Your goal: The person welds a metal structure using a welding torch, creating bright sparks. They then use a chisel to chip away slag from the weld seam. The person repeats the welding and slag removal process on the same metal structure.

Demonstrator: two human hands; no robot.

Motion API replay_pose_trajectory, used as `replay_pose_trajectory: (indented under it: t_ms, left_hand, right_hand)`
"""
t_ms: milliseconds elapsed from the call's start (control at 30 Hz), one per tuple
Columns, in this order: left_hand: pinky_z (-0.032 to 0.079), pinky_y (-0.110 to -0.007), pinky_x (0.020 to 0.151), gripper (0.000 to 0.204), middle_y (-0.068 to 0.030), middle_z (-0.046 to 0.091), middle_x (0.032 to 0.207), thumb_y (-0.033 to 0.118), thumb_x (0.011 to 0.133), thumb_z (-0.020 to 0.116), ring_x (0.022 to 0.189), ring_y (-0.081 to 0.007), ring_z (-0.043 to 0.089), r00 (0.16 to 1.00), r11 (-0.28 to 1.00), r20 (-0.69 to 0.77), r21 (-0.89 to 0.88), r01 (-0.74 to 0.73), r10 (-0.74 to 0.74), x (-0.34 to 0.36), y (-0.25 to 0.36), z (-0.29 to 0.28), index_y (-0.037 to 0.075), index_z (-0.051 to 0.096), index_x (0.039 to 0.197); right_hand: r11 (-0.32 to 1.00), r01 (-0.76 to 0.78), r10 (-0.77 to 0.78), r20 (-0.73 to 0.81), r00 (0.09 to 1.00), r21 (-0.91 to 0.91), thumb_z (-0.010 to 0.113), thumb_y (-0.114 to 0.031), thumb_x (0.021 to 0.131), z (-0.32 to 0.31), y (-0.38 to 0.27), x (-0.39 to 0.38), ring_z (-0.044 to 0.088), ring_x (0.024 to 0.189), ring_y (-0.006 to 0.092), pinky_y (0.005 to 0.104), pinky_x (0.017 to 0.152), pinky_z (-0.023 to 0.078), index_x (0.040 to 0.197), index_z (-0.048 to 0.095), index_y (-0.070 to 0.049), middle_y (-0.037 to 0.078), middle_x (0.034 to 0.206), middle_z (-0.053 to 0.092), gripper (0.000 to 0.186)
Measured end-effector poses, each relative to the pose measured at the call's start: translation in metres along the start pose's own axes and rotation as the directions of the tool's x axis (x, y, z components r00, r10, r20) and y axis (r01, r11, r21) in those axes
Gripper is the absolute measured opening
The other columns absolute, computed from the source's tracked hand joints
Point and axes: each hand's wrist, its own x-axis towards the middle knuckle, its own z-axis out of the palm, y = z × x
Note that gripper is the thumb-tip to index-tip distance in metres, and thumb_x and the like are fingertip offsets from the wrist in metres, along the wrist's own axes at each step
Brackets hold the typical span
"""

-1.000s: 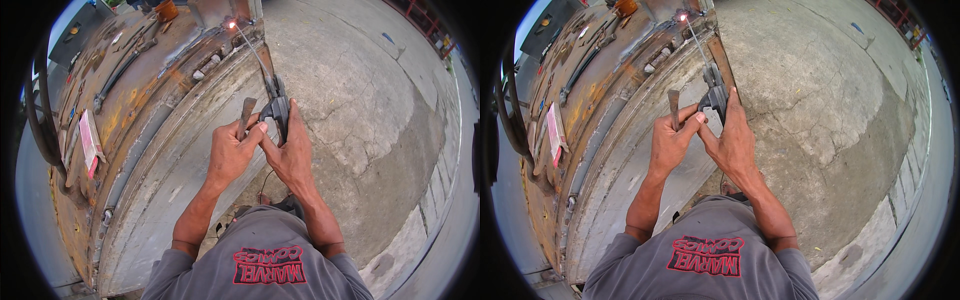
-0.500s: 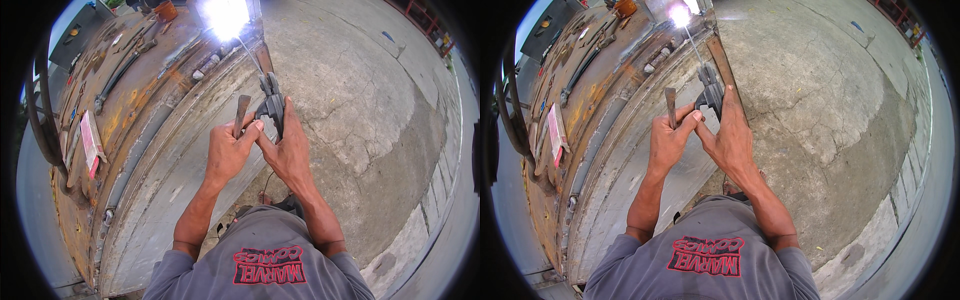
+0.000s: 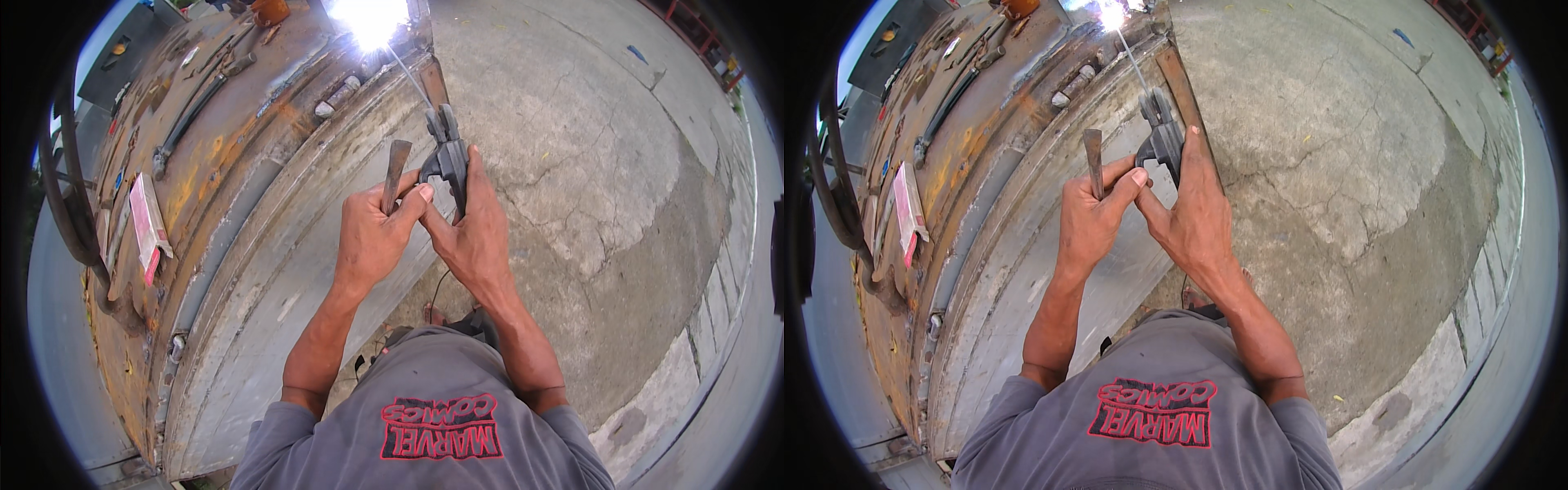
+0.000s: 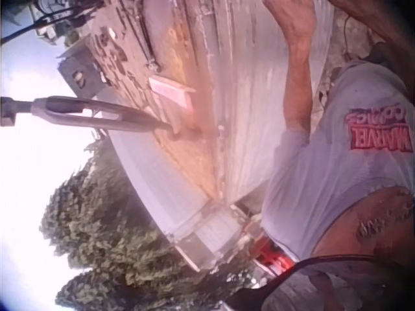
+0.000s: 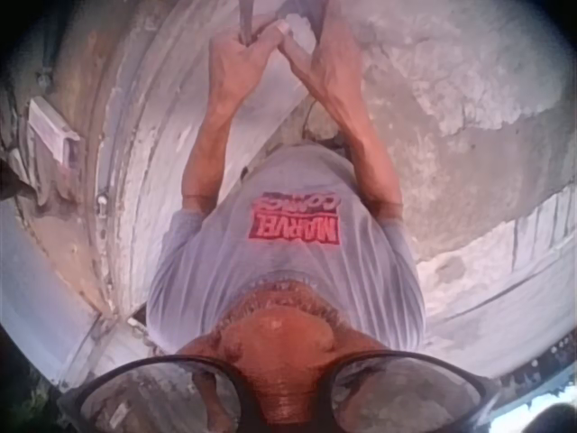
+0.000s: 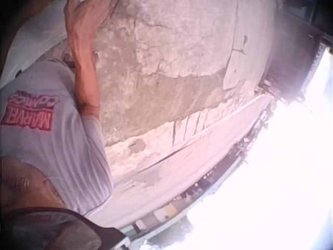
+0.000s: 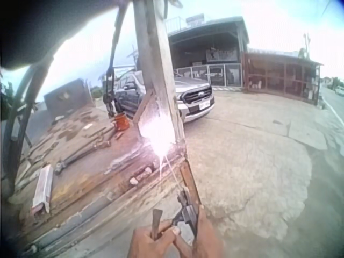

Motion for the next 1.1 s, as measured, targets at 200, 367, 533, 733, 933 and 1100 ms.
replay_pose_trajectory:
  t_ms: [200,367,533,733,933,1100]
  left_hand:
    - [0.050,-0.027,0.070,0.036,-0.0059,0.078,0.090,0.021,0.102,0.078,0.081,-0.0067,0.063,0.999,0.998,0.009,-0.047,0.042,-0.042,0.000,0.002,-0.001,-0.007,0.078,0.123]
    - [0.050,-0.026,0.070,0.035,-0.0058,0.078,0.091,0.021,0.102,0.078,0.081,-0.0066,0.063,0.999,0.998,0.014,-0.049,0.048,-0.047,0.000,0.003,-0.001,-0.007,0.078,0.123]
    - [0.050,-0.026,0.070,0.035,-0.0056,0.078,0.091,0.021,0.102,0.077,0.081,-0.0066,0.063,0.999,0.998,0.024,-0.038,0.049,-0.048,0.001,0.003,-0.002,-0.007,0.078,0.124]
    - [0.049,-0.026,0.068,0.035,-0.0054,0.078,0.090,0.019,0.102,0.078,0.080,-0.0064,0.063,1.000,0.999,0.018,-0.030,0.025,-0.025,-0.001,0.006,0.000,-0.007,0.078,0.124]
    - [0.038,-0.027,0.055,0.043,0.0036,0.054,0.065,0.027,0.100,0.078,0.064,-0.0035,0.047,1.000,0.998,0.002,-0.061,-0.011,0.012,0.001,-0.002,0.003,-0.006,0.077,0.127]
    - [0.037,-0.027,0.054,0.043,0.0037,0.054,0.065,0.026,0.100,0.078,0.064,-0.0032,0.047,1.000,0.997,-0.003,-0.077,-0.016,0.016,0.001,-0.004,0.004,-0.006,0.077,0.127]
  right_hand:
    - [0.998,-0.046,0.044,0.040,0.998,0.047,0.079,-0.032,0.097,-0.004,-0.005,0.003,0.060,0.135,0.0532,0.0503,0.105,0.056,0.157,0.033,0.021,0.045,0.149,0.051,0.092]
    - [0.998,-0.041,0.039,0.043,0.998,0.044,0.078,-0.033,0.097,-0.001,-0.002,0.002,0.060,0.135,0.0530,0.0512,0.105,0.056,0.157,0.033,0.021,0.046,0.150,0.050,0.092]
    - [0.999,-0.024,0.023,0.033,0.999,0.023,0.078,-0.033,0.098,-0.001,-0.001,0.003,0.060,0.136,0.0527,0.0509,0.105,0.057,0.158,0.032,0.021,0.045,0.151,0.049,0.093]
    - [0.995,-0.066,0.064,0.028,0.998,0.080,0.079,-0.032,0.097,-0.006,-0.007,0.000,0.060,0.134,0.0527,0.0508,0.104,0.057,0.160,0.029,0.019,0.044,0.150,0.050,0.094]
    - [1.000,-0.029,0.029,0.017,0.999,0.004,0.079,-0.031,0.097,-0.001,0.001,-0.001,0.063,0.131,0.0516,0.0504,0.103,0.057,0.161,0.027,0.018,0.043,0.147,0.053,0.096]
    - [0.999,-0.051,0.051,0.034,0.998,0.017,0.079,-0.032,0.097,0.000,0.001,0.000,0.063,0.131,0.0514,0.0504,0.103,0.057,0.160,0.028,0.019,0.043,0.147,0.052,0.096]
